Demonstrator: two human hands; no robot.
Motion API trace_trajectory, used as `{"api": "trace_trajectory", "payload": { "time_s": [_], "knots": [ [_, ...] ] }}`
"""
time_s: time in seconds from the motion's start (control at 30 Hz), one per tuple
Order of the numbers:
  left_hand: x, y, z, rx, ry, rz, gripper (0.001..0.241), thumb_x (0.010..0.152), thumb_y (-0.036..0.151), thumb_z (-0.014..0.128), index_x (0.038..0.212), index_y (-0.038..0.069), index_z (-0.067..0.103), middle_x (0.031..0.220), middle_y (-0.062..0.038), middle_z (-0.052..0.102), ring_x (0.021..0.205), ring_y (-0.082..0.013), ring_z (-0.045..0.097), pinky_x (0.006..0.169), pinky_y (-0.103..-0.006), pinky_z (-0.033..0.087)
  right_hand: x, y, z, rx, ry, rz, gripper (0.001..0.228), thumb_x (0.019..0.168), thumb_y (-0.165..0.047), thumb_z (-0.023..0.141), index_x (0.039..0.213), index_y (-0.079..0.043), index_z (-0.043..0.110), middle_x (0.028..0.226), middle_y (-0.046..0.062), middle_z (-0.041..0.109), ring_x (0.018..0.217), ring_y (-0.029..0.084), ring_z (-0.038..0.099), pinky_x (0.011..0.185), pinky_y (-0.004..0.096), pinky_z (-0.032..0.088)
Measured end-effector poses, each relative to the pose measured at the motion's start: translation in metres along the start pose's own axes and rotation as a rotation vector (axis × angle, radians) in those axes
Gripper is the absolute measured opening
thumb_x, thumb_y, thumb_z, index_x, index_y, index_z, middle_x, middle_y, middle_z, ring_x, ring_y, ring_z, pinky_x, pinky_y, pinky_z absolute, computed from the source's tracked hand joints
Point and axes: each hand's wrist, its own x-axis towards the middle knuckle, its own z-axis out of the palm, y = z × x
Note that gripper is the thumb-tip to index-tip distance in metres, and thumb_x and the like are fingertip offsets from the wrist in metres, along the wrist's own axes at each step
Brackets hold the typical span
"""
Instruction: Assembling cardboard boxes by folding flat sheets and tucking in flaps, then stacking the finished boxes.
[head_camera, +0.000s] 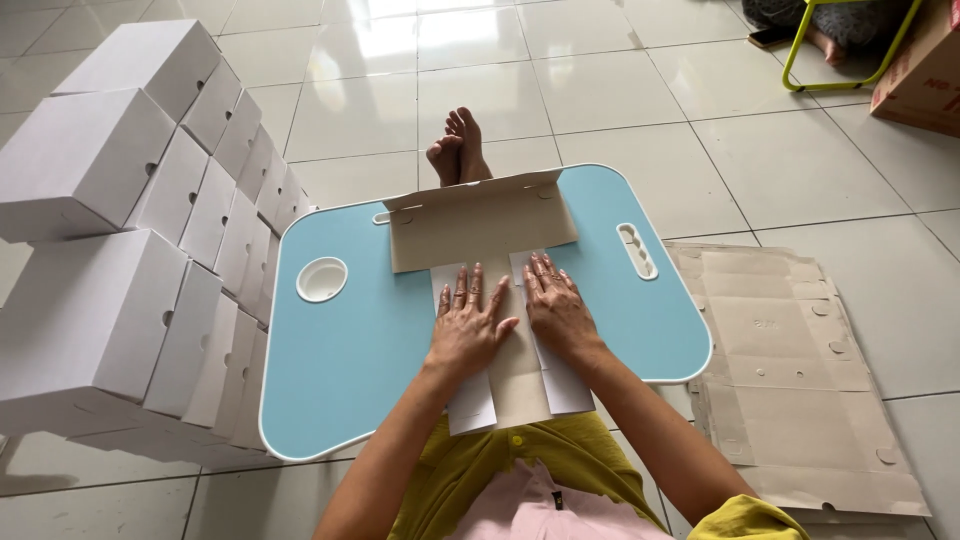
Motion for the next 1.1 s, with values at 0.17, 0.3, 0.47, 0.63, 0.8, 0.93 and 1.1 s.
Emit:
{"api": "trace_trajectory", "payload": {
  "time_s": [0.17,0.3,0.47,0.63,0.8,0.93,1.1],
  "knots": [
    [0.004,0.014,-0.011,0.013,-0.041,0.057,0.077,0.095,0.074,0.019,0.163,0.038,0.011,0.171,-0.014,0.008,0.152,-0.0535,0.001,0.113,-0.0777,0.010,0.001,0.010,0.004,0.032,0.090,-0.029,0.046,0.098,-0.021,0.048,0.140,-0.007,0.058,0.152,0.019,0.052,0.144,0.032,0.047,0.112,0.046,0.043],
    [-0.004,0.016,-0.016,-0.004,-0.069,0.059,0.075,0.095,0.074,0.023,0.162,0.039,0.020,0.172,-0.009,0.008,0.151,-0.0575,-0.001,0.111,-0.0810,0.010,0.030,0.061,0.031,0.372,0.043,-0.073,0.018,0.090,-0.025,0.064,0.102,-0.022,0.077,0.132,-0.001,0.069,0.127,0.025,0.063,0.099,0.042,0.054],
    [-0.019,0.024,-0.015,-0.026,-0.094,0.049,0.077,0.093,0.077,0.017,0.161,0.041,0.023,0.172,-0.007,0.008,0.150,-0.0564,-0.004,0.110,-0.0814,0.007,0.078,0.081,0.032,0.359,0.140,-0.024,0.033,0.091,-0.020,0.066,0.123,-0.024,0.071,0.142,-0.002,0.062,0.131,0.023,0.059,0.099,0.040,0.054],
    [-0.030,0.033,-0.015,-0.024,-0.093,0.049,0.076,0.093,0.076,0.016,0.160,0.040,0.026,0.172,-0.006,0.010,0.150,-0.0572,-0.001,0.110,-0.0813,0.008,0.121,0.067,0.040,0.292,0.077,0.004,0.045,0.104,-0.037,0.052,0.147,-0.024,0.056,0.159,0.005,0.046,0.141,0.030,0.049,0.104,0.054,0.051],
    [-0.036,0.036,-0.015,-0.060,-0.113,0.057,0.076,0.094,0.074,0.023,0.161,0.038,0.023,0.172,-0.008,0.008,0.149,-0.0589,-0.002,0.109,-0.0829,0.007,0.134,0.062,0.057,0.133,-0.087,0.029,0.054,0.107,-0.054,0.033,0.153,-0.031,0.049,0.161,0.003,0.044,0.148,0.024,0.043,0.109,0.053,0.043],
    [-0.035,0.037,-0.011,-0.065,-0.098,0.038,0.074,0.094,0.074,0.022,0.160,0.040,0.024,0.172,-0.006,0.008,0.150,-0.0568,-0.001,0.109,-0.0829,0.006,0.132,0.086,0.040,0.171,0.048,0.036,0.046,0.110,-0.050,0.038,0.146,-0.029,0.058,0.150,0.002,0.057,0.140,0.023,0.052,0.102,0.047,0.051],
    [-0.034,0.034,-0.006,-0.069,-0.082,0.064,0.075,0.094,0.074,0.024,0.160,0.039,0.025,0.171,-0.008,0.008,0.149,-0.0589,-0.003,0.106,-0.0845,0.004,0.112,0.157,0.049,0.272,0.135,0.358,0.047,0.113,-0.039,0.035,0.154,-0.019,0.047,0.155,0.010,0.048,0.148,0.031,0.040,0.116,0.054,0.037]
  ]
}}
